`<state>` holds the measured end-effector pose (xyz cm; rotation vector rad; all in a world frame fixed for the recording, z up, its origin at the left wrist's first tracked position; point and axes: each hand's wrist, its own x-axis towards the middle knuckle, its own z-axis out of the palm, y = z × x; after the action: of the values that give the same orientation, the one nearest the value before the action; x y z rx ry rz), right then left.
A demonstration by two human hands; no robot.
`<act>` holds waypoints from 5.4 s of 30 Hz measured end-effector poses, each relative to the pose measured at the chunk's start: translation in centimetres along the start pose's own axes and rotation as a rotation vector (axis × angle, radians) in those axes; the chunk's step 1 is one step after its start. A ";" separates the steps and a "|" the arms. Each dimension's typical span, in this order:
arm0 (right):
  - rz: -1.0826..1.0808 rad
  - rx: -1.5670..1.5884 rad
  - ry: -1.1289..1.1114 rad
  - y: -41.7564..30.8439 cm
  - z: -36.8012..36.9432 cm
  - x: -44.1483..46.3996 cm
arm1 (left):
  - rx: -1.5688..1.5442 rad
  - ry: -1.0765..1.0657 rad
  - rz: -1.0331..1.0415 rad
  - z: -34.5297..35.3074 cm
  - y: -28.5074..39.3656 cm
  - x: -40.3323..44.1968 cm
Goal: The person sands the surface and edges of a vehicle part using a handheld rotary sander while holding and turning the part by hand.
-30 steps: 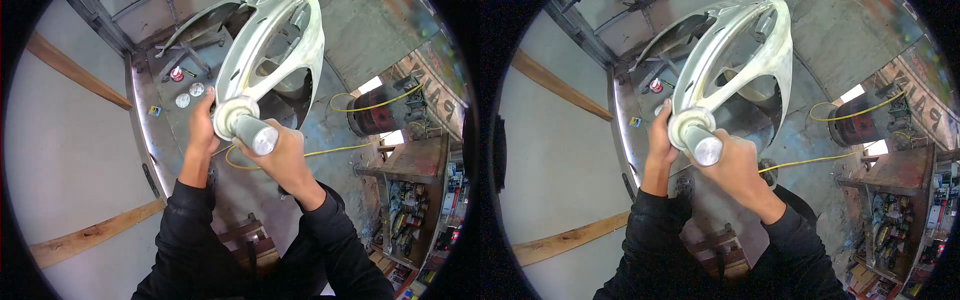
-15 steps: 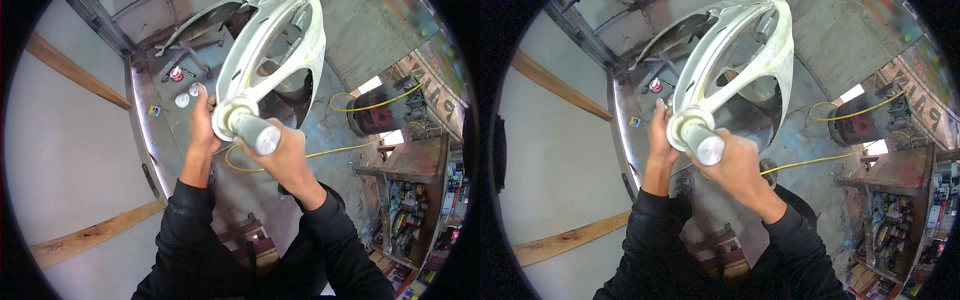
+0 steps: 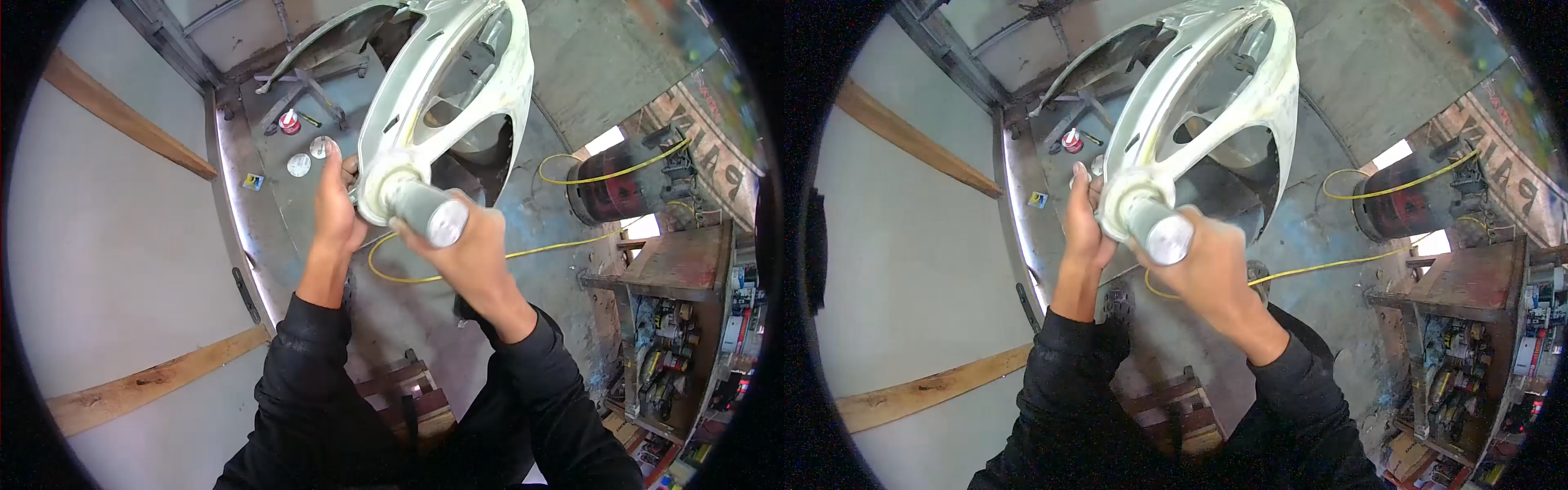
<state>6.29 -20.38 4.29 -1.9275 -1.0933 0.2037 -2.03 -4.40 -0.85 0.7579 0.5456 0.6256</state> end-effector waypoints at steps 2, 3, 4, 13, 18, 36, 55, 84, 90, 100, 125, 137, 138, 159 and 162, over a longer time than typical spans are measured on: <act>-0.040 -0.032 -0.027 0.1 0.2 -0.7 | -0.010 -0.010 -0.015 -0.1 0.1 0.0; -0.060 -0.048 -0.041 0.2 0.3 -0.9 | -0.008 -0.027 -0.016 -0.3 0.2 0.1; -0.065 -0.008 -0.031 0.3 0.3 -0.8 | -0.007 -0.044 -0.018 -0.4 0.2 0.1; 0.002 0.080 0.118 0.8 -0.1 1.1 | -0.007 -0.022 0.044 0.1 -0.4 0.1; -0.057 -0.004 -0.034 0.1 -0.1 -0.7 | -0.048 -0.049 -0.014 -0.3 -0.2 0.3; 0.091 0.076 0.034 1.6 0.1 -0.5 | -0.088 -0.085 0.142 -1.0 -0.1 1.1; 0.302 0.221 0.108 6.8 -0.3 -0.1 | 1.131 0.162 0.368 3.6 2.2 -1.9; 0.335 0.323 0.153 9.5 0.3 -0.8 | 1.035 0.161 0.482 2.9 1.0 0.0; 0.332 0.326 0.175 9.3 0.5 -0.7 | 1.108 0.041 0.623 2.2 1.0 0.0; 0.329 0.267 0.181 8.9 0.4 -0.8 | 0.810 -0.036 0.495 0.7 0.4 0.5; 0.421 0.426 0.309 8.2 -0.3 -0.5 | 0.935 -0.147 0.465 1.0 1.2 -0.2; 0.427 0.456 0.239 7.2 0.4 0.0 | 1.359 0.050 0.305 4.3 2.0 -1.8; 0.413 0.471 0.255 7.1 0.3 0.1 | 1.386 0.027 0.357 4.5 2.0 -2.1; 0.292 0.450 0.344 7.5 1.6 0.5 | 1.566 0.332 0.321 8.9 2.8 -2.3; 0.294 0.446 0.340 7.7 1.8 0.4 | 1.379 0.244 0.300 7.8 2.7 -1.7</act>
<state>10.31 -20.65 -2.53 -1.6309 -0.4861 0.2467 1.03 -7.62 6.35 2.1021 1.1127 0.5644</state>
